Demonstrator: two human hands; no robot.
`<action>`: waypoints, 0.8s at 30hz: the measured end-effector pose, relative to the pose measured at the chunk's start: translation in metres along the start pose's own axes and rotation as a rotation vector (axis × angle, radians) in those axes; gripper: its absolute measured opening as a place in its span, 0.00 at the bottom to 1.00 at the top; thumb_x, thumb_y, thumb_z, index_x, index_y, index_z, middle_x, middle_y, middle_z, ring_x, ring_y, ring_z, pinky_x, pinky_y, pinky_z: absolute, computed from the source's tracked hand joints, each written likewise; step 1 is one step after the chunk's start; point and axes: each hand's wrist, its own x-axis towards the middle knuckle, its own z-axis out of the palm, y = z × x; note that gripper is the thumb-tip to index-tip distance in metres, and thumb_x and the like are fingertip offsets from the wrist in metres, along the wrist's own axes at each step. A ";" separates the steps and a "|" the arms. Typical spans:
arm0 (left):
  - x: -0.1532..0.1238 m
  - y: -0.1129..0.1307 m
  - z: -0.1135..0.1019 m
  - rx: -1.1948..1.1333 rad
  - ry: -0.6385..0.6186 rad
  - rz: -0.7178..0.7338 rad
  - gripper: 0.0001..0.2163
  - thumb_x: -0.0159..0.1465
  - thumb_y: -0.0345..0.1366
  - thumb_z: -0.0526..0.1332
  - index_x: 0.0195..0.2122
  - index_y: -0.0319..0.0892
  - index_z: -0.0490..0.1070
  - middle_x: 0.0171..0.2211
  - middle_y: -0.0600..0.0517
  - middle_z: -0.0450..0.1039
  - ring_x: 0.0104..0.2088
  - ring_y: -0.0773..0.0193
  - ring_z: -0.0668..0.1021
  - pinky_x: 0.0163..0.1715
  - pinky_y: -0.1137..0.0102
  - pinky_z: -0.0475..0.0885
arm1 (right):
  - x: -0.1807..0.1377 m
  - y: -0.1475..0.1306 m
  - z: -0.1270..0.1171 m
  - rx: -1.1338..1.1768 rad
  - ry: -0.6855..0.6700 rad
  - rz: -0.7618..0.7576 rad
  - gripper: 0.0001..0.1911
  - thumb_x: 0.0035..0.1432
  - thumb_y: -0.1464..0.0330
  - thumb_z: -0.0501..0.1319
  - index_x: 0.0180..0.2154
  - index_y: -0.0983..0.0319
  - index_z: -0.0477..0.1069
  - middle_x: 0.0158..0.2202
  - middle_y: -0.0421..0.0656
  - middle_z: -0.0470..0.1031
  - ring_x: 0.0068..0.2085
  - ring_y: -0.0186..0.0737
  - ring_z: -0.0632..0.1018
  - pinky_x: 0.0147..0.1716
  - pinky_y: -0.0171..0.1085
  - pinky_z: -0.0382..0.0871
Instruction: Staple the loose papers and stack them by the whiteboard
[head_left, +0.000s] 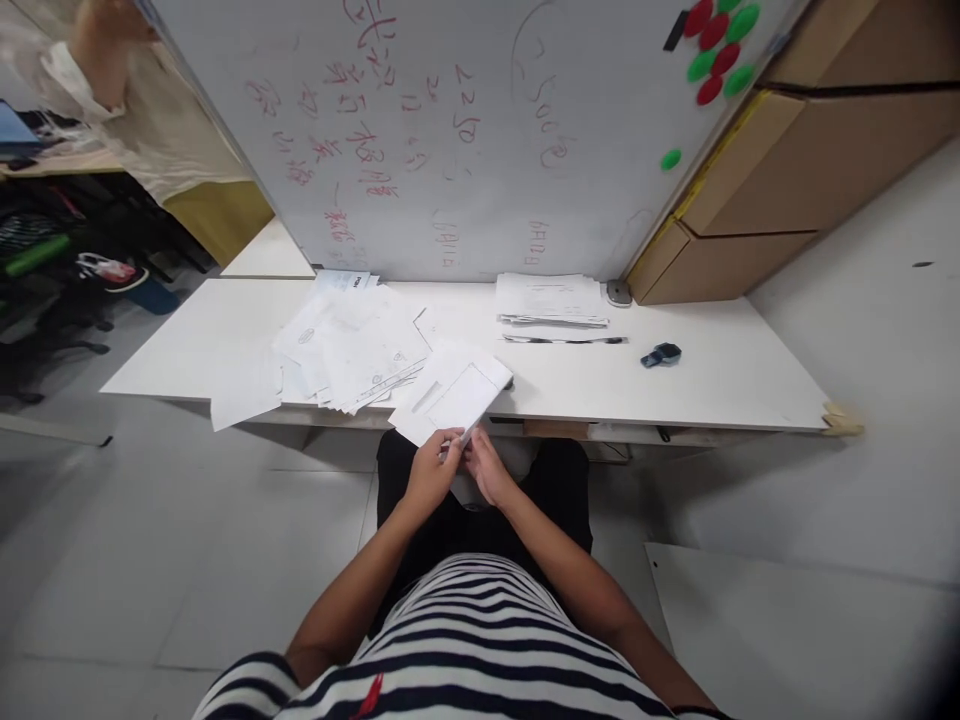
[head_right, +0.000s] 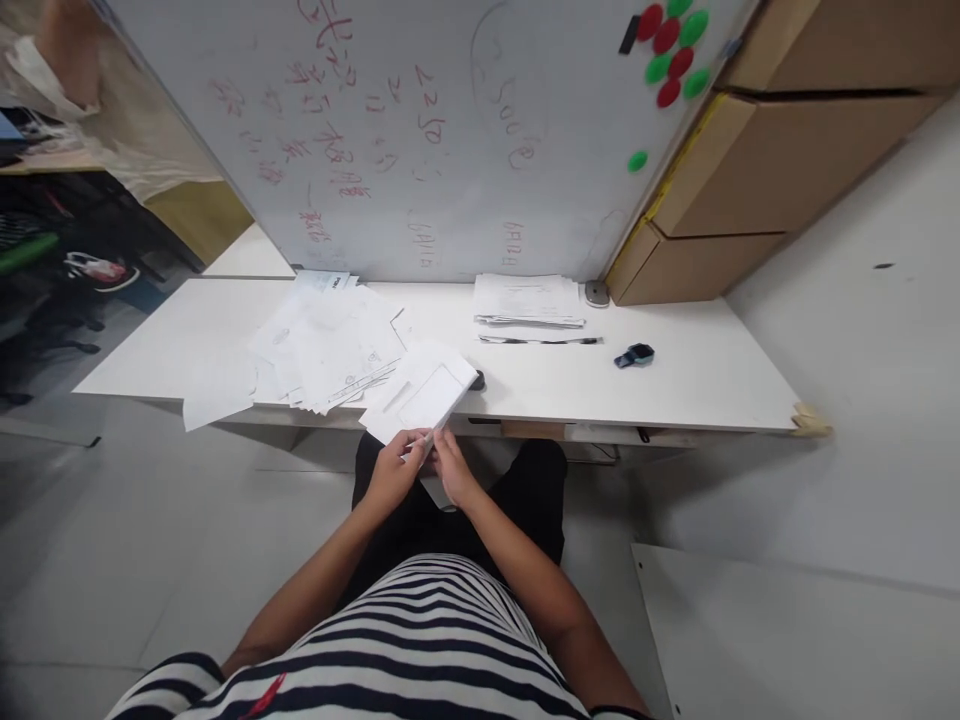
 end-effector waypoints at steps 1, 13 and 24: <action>0.002 -0.001 0.000 -0.007 0.036 -0.022 0.10 0.65 0.43 0.52 0.39 0.46 0.69 0.43 0.49 0.75 0.41 0.63 0.77 0.43 0.67 0.72 | 0.001 0.000 -0.001 0.035 0.009 0.005 0.26 0.56 0.47 0.56 0.51 0.53 0.64 0.46 0.42 0.76 0.43 0.43 0.78 0.38 0.40 0.73; 0.038 -0.026 -0.084 0.217 0.750 -0.120 0.12 0.66 0.45 0.51 0.41 0.43 0.64 0.34 0.51 0.71 0.36 0.64 0.75 0.39 0.69 0.70 | 0.006 -0.003 -0.021 -0.194 0.176 0.092 0.21 0.48 0.53 0.66 0.38 0.62 0.75 0.34 0.45 0.80 0.33 0.45 0.79 0.32 0.43 0.73; 0.043 -0.011 -0.118 0.559 0.825 -0.011 0.14 0.68 0.44 0.50 0.45 0.41 0.68 0.38 0.47 0.74 0.38 0.61 0.77 0.39 0.68 0.68 | 0.007 -0.013 -0.034 -0.183 0.308 -0.122 0.21 0.48 0.56 0.67 0.41 0.61 0.75 0.40 0.45 0.80 0.39 0.46 0.79 0.44 0.47 0.72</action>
